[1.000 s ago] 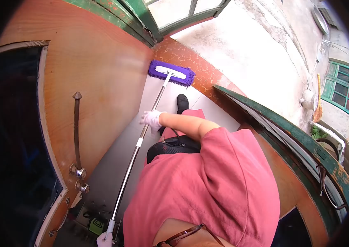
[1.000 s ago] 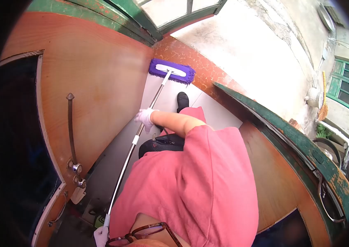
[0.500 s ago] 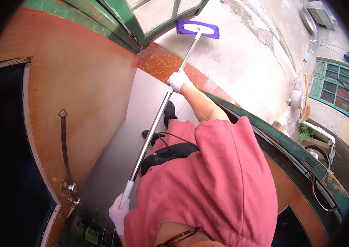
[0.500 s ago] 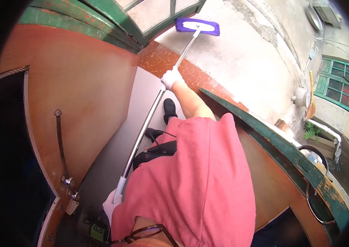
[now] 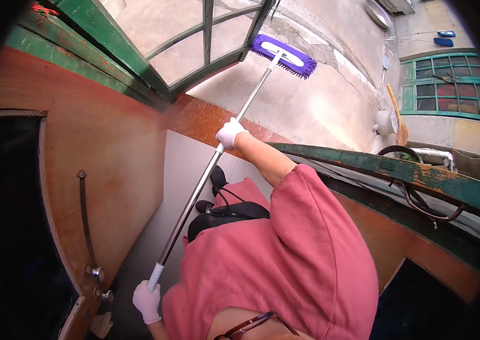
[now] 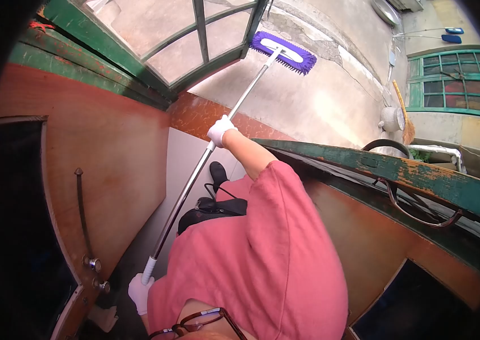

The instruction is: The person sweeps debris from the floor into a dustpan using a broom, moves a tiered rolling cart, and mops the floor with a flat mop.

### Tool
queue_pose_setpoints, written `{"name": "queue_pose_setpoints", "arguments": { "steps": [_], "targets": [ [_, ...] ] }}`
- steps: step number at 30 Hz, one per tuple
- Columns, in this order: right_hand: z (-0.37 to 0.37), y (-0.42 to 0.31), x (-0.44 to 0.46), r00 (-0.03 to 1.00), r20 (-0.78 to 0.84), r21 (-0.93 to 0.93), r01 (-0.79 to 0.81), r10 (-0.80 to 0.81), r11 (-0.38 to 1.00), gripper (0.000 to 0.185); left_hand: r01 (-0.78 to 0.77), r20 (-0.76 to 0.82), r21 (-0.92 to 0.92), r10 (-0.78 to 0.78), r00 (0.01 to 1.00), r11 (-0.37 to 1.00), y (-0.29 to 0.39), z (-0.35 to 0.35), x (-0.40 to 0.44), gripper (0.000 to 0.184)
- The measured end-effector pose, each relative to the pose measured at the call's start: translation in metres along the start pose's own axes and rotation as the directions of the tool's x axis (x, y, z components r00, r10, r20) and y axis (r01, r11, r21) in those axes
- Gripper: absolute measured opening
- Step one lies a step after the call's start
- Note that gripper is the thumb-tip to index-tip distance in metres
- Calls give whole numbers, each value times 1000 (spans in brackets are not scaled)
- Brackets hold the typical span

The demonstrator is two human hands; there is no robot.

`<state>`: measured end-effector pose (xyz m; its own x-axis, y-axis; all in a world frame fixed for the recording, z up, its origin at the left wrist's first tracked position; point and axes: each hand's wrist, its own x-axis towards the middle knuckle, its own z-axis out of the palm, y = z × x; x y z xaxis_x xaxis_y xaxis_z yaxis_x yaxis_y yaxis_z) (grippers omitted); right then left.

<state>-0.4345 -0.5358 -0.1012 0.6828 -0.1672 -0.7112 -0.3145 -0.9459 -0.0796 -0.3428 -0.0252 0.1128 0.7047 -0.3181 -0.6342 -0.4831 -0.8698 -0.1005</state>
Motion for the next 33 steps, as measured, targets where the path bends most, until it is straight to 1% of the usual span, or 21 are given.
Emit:
{"name": "queue_pose_setpoints", "arguments": {
  "steps": [2,5,8,10,11,12,13,15,16,18,19,21,22,23,24,25,27,28,30,31,33],
  "targets": [
    [2,-10,-4,1000,25,24,18,-19,1000,10,14,-42,34,-12,999,999,-8,-1,-3,20],
    [6,-19,-10,999,33,52,30,-32,998,11,-92,-173,-39,84,981,995,-20,4,0,22],
    [3,-18,-19,999,32,75,42,-44,996,13,-44,-49,-211,35,998,977,-24,2,5,26],
    [-7,-13,-30,998,5,83,62,-63,995,17,17,83,-260,5,997,965,-21,-4,3,28],
    [-4,-10,-28,998,-47,81,56,-52,995,17,41,142,-284,0,990,958,-18,-11,4,29],
    [-12,-8,-33,994,-106,87,50,-41,995,16,47,149,-290,-4,989,956,-21,-11,6,31],
    [-20,-5,-35,995,-94,52,48,-43,997,18,36,149,-300,10,989,953,-25,-9,10,33],
    [-32,-6,-51,998,-40,78,47,-44,996,23,-80,14,-281,87,996,956,-26,-15,18,28],
    [-39,-10,-62,999,-42,98,14,-10,995,25,-212,-106,-191,195,975,958,-27,-20,24,27],
    [-40,-12,-64,999,-39,133,0,5,991,27,-397,-298,31,388,872,917,-31,-33,29,25],
    [-41,-11,-66,997,-69,157,-6,17,988,27,-330,-228,-27,316,921,944,-29,-44,33,26],
    [-38,-6,-77,998,-66,181,0,12,984,27,-452,-189,-73,433,881,889,-25,-51,34,23],
    [-36,-4,-84,998,-19,204,-53,58,978,27,-409,-149,-63,397,906,910,-21,-55,31,23],
    [-30,0,-85,996,-73,176,-34,47,984,24,-364,-103,-52,358,928,930,-12,-62,26,24],
    [-23,6,-87,990,-115,177,-62,83,982,22,-444,-153,-101,427,891,890,-9,-64,25,25],
    [-15,9,-87,981,-156,182,-85,114,980,20,-468,-219,-121,436,873,875,-7,-63,27,25],
    [-16,12,-93,976,-183,175,-88,120,981,17,-506,-335,-153,437,835,849,-5,-56,33,26],
    [-14,11,-93,973,-192,175,-98,132,980,12,-457,-300,-165,397,868,874,-3,-53,34,27],
    [-9,9,-90,969,-202,188,-106,144,977,12,-338,-212,-165,302,930,926,4,-53,34,30],
    [-14,8,-92,980,-151,173,-105,132,979,14,-275,-169,-161,248,954,948,6,-51,34,33],
    [-11,12,-87,979,-159,147,-103,126,984,16,-286,-207,-257,236,949,923,6,-46,34,49]
  ]
}}
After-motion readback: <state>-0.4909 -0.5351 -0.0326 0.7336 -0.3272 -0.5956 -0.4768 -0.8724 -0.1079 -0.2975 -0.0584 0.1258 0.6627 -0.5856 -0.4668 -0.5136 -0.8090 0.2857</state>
